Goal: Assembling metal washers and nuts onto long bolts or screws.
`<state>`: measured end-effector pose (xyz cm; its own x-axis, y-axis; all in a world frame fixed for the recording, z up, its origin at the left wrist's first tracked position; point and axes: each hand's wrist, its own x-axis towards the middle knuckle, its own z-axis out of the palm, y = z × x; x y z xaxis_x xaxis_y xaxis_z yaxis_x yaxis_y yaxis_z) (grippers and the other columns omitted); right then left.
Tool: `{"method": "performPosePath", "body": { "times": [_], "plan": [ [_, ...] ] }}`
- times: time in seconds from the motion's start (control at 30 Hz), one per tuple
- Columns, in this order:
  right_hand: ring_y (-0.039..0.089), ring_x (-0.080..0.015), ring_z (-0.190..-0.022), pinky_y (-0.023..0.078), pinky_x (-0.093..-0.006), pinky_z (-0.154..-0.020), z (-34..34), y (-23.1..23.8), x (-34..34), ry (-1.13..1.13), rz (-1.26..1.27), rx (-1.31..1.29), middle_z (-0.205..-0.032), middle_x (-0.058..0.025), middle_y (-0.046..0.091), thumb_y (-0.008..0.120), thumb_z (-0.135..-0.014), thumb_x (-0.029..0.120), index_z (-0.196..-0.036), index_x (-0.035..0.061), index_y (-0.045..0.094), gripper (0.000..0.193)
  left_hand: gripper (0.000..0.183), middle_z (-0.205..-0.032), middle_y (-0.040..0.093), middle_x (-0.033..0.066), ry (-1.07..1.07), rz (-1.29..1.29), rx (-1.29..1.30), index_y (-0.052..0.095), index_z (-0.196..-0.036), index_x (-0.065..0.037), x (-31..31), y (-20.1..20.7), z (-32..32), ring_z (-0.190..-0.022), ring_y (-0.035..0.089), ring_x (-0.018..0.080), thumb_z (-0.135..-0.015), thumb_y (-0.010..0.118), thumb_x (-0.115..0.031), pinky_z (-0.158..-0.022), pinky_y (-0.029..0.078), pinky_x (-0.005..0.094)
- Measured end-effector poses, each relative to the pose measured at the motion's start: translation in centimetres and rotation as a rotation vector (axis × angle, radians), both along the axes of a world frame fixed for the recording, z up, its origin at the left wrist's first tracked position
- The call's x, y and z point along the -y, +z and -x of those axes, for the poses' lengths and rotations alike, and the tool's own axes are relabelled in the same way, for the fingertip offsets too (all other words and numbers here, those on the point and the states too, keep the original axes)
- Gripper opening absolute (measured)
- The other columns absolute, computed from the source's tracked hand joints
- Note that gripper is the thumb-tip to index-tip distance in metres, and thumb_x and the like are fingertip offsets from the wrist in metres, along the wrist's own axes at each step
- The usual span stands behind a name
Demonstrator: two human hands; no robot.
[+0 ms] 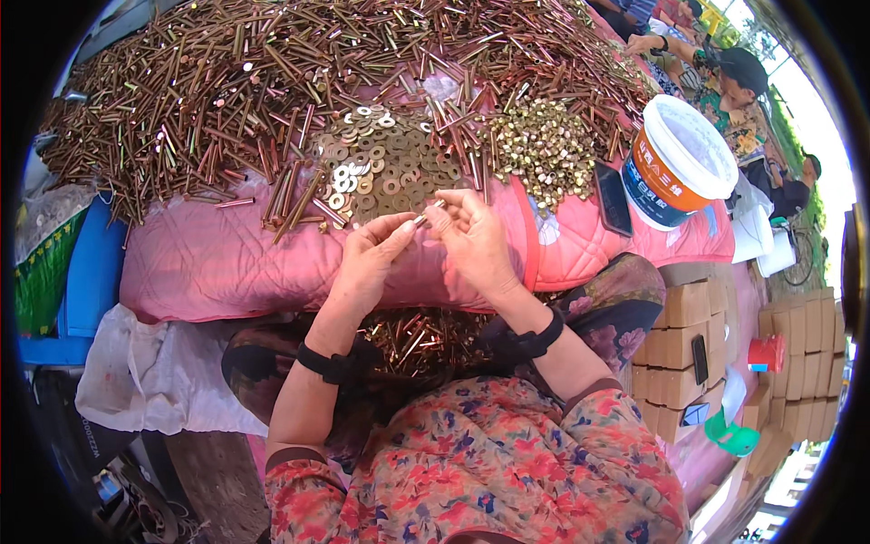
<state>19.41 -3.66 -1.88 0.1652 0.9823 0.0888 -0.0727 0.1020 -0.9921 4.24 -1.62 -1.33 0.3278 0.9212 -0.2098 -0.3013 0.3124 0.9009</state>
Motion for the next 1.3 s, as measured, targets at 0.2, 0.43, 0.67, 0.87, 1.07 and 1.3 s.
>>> {"method": "performPosePath", "body": {
  "times": [0.2,0.43,0.67,0.87,1.07,1.3],
  "plan": [
    [0.060,-0.0364,-0.076,0.048,-0.0415,-0.069,-9.2,-0.3,-4.1,-0.394,-0.036,1.057,-0.083,-0.0169,0.063,0.063,-0.077,0.016,-0.085,0.0030,0.062,0.015,0.016,-0.075,0.058,0.0005,-0.049,0.056,0.119,0.062,-0.098,0.000,-1.3,-0.8,0.8,-0.055,0.044,0.0018,-0.085,0.061,-0.009,-0.043,0.029,0.0142],
    [0.059,-0.0367,-0.081,0.047,-0.0442,-0.071,-10.2,-2.5,-5.5,-0.366,0.023,1.309,-0.085,-0.0188,0.061,0.061,-0.076,0.013,-0.087,0.0029,0.059,0.016,0.009,-0.072,0.058,0.0016,0.039,0.079,0.030,0.062,-0.087,-0.002,-1.2,-0.5,0.6,-0.051,0.040,0.0012,-0.083,0.063,-0.009,-0.042,0.027,0.0142],
    [0.062,-0.0264,-0.071,0.049,-0.0344,-0.066,-7.3,-0.8,-3.7,-0.268,-0.075,0.809,-0.086,-0.0137,0.061,0.060,-0.081,0.006,-0.094,0.0003,0.054,0.015,0.012,-0.064,0.056,0.0009,0.084,0.077,-0.030,0.058,-0.071,-0.008,-1.2,0.7,0.7,-0.044,0.033,0.0004,-0.081,0.065,-0.011,-0.040,0.023,0.0157],
    [0.057,-0.0073,-0.073,0.047,-0.0218,-0.065,-3.1,1.6,-2.0,0.134,-0.031,0.015,-0.084,-0.0015,0.059,0.055,-0.089,0.005,-0.101,0.0004,0.058,0.013,0.010,-0.065,0.061,0.0035,0.125,0.102,0.042,0.059,-0.070,-0.007,-1.2,0.6,1.3,-0.044,0.036,-0.0001,-0.076,0.067,-0.010,-0.039,0.021,0.0157],
    [0.057,-0.0074,-0.077,0.046,-0.0207,-0.068,-1.7,1.7,-1.3,0.169,-0.178,0.159,-0.086,-0.0009,0.061,0.057,-0.086,0.001,-0.100,0.0009,0.062,0.016,0.011,-0.067,0.063,0.0052,0.131,0.094,0.058,0.058,-0.069,-0.007,-1.1,0.9,1.8,-0.043,0.037,0.0002,-0.074,0.067,-0.010,-0.039,0.021,0.0164],
    [0.057,-0.0074,-0.074,0.046,-0.0215,-0.066,-1.4,0.9,-1.3,0.194,-0.198,0.117,-0.083,-0.0024,0.061,0.062,-0.083,0.004,-0.097,0.0015,0.062,0.013,0.007,-0.068,0.063,0.0048,0.110,0.072,-0.007,0.064,-0.075,-0.003,-1.0,2.0,2.2,-0.052,0.046,0.0027,-0.074,0.066,-0.009,-0.047,0.030,0.0159]
  ]
}}
